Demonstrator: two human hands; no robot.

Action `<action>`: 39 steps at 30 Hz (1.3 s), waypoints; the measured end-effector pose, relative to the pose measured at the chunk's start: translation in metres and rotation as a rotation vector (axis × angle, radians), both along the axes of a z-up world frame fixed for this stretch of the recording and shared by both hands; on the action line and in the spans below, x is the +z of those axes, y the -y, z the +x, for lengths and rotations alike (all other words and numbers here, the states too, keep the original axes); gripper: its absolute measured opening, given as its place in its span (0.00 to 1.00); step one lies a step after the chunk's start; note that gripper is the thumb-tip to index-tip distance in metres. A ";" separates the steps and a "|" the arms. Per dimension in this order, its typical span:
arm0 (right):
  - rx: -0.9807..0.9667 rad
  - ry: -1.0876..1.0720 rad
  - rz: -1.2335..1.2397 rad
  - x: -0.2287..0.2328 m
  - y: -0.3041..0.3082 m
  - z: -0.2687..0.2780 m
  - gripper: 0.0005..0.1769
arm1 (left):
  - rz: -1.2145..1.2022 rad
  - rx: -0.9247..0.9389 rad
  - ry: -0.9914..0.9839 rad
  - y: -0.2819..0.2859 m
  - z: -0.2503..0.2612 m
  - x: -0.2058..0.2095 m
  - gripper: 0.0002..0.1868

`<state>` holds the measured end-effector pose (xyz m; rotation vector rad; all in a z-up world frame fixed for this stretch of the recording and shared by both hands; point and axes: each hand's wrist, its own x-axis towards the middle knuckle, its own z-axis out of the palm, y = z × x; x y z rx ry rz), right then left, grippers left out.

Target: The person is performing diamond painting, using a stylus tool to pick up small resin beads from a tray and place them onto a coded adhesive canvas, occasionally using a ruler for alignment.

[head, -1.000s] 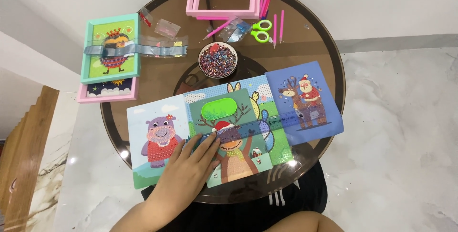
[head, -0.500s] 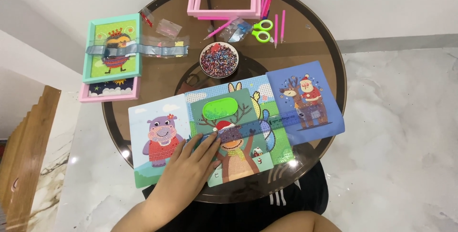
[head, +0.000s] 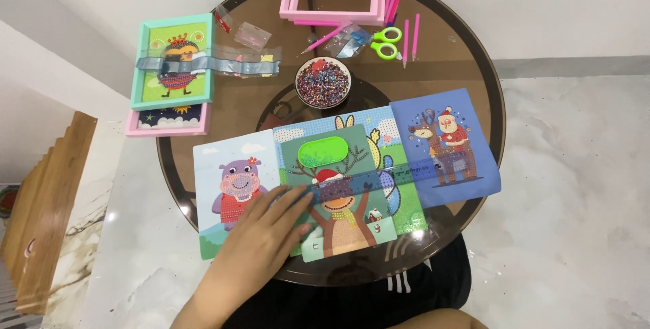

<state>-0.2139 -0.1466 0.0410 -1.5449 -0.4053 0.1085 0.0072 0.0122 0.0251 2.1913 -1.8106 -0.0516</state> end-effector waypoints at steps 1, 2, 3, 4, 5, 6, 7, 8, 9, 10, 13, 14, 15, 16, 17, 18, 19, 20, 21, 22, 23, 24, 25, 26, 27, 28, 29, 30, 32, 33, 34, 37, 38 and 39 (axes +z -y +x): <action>0.001 0.000 -0.001 -0.003 0.002 -0.001 0.14 | -0.018 0.047 -0.067 -0.007 0.001 0.001 0.24; 0.001 0.002 -0.004 -0.006 0.005 -0.001 0.14 | -0.039 0.094 -0.133 -0.013 0.002 0.002 0.24; 0.001 0.003 -0.007 -0.012 0.012 -0.003 0.14 | -0.040 0.097 -0.133 -0.025 0.000 0.001 0.24; 0.000 0.004 -0.009 -0.017 0.014 -0.004 0.14 | -0.051 0.164 -0.272 -0.038 -0.002 -0.001 0.22; -0.002 0.004 -0.011 -0.020 0.012 -0.006 0.14 | -0.062 0.231 -0.411 -0.050 -0.003 -0.003 0.22; 0.001 0.006 -0.010 -0.042 0.023 -0.011 0.14 | -0.062 0.234 -0.409 -0.061 -0.009 -0.009 0.22; -0.394 0.289 -0.214 -0.063 0.034 -0.015 0.08 | -0.199 0.323 -0.457 -0.073 -0.014 -0.015 0.17; -0.786 0.574 -0.417 -0.085 0.045 -0.020 0.12 | -0.336 0.412 -0.507 -0.084 -0.020 -0.021 0.15; -0.784 0.573 -0.415 -0.090 0.058 -0.020 0.12 | -0.335 0.415 -0.507 -0.088 -0.021 -0.030 0.15; -0.920 0.554 -0.586 -0.095 0.072 -0.019 0.11 | -0.469 0.451 -0.444 -0.091 -0.022 -0.038 0.12; -1.116 0.418 -0.840 -0.103 0.096 -0.018 0.09 | -0.594 0.514 -0.276 -0.091 -0.019 -0.054 0.09; -1.183 0.295 -0.921 -0.104 0.099 -0.018 0.07 | -0.577 0.534 -0.178 -0.090 -0.017 -0.057 0.08; -1.176 0.300 -0.918 -0.103 0.100 -0.013 0.07 | -0.578 0.542 -0.174 -0.086 -0.014 -0.058 0.08; -1.169 0.301 -0.936 -0.103 0.101 -0.009 0.09 | -0.555 0.508 -0.113 -0.083 -0.011 -0.059 0.09; -1.161 0.302 -0.954 -0.103 0.101 -0.005 0.12 | -0.530 0.473 -0.053 -0.080 -0.008 -0.060 0.12; -1.156 0.303 -0.951 -0.101 0.100 -0.003 0.12 | -0.529 0.478 -0.051 -0.074 -0.007 -0.058 0.12; -1.129 0.298 -0.948 -0.099 0.099 -0.001 0.12 | -0.511 0.445 0.001 -0.067 -0.006 -0.055 0.12; -1.101 0.294 -0.947 -0.097 0.099 0.002 0.12 | -0.495 0.412 0.053 -0.060 -0.005 -0.052 0.12; -1.096 0.296 -0.945 -0.095 0.099 0.003 0.12 | -0.495 0.418 0.055 -0.056 -0.006 -0.051 0.12; -1.072 0.275 -0.970 -0.093 0.098 0.004 0.11 | -0.452 0.366 0.073 -0.051 -0.007 -0.049 0.13; -1.047 0.254 -0.995 -0.091 0.098 0.004 0.11 | -0.409 0.314 0.091 -0.045 -0.008 -0.047 0.15; -1.048 0.253 -0.995 -0.090 0.098 0.005 0.11 | -0.408 0.313 0.090 -0.043 -0.008 -0.048 0.15; -1.015 0.213 -1.019 -0.088 0.099 0.005 0.10 | -0.389 0.306 0.088 -0.040 -0.008 -0.048 0.16; -0.982 0.174 -1.044 -0.087 0.099 0.005 0.10 | -0.370 0.297 0.085 -0.037 -0.009 -0.049 0.17; -0.983 0.171 -1.045 -0.086 0.099 0.005 0.10 | -0.370 0.295 0.083 -0.036 -0.009 -0.051 0.17; -0.971 0.183 -1.059 -0.086 0.099 0.005 0.09 | -0.335 0.309 0.061 -0.034 -0.010 -0.052 0.19; -0.959 0.195 -1.073 -0.085 0.099 0.006 0.08 | -0.300 0.323 0.039 -0.033 -0.010 -0.054 0.21; -0.962 0.193 -1.073 -0.084 0.100 0.006 0.08 | -0.299 0.319 0.039 -0.032 -0.011 -0.054 0.21; -0.936 0.156 -1.091 -0.084 0.100 0.005 0.08 | -0.266 0.313 -0.007 -0.030 -0.012 -0.053 0.22; -0.941 0.153 -1.091 -0.083 0.100 0.005 0.08 | -0.265 0.307 -0.008 -0.030 -0.012 -0.053 0.22; -0.940 0.167 -1.090 -0.082 0.100 0.005 0.07 | -0.266 0.310 -0.025 -0.030 -0.012 -0.053 0.22; -0.938 0.174 -1.080 -0.082 0.100 0.006 0.07 | -0.253 0.322 -0.064 -0.030 -0.012 -0.053 0.21; -0.931 0.170 -1.069 -0.082 0.100 0.006 0.07 | -0.240 0.337 -0.087 -0.030 -0.012 -0.054 0.22; -0.933 0.167 -1.069 -0.083 0.100 0.005 0.07 | -0.237 0.335 -0.089 -0.030 -0.012 -0.054 0.22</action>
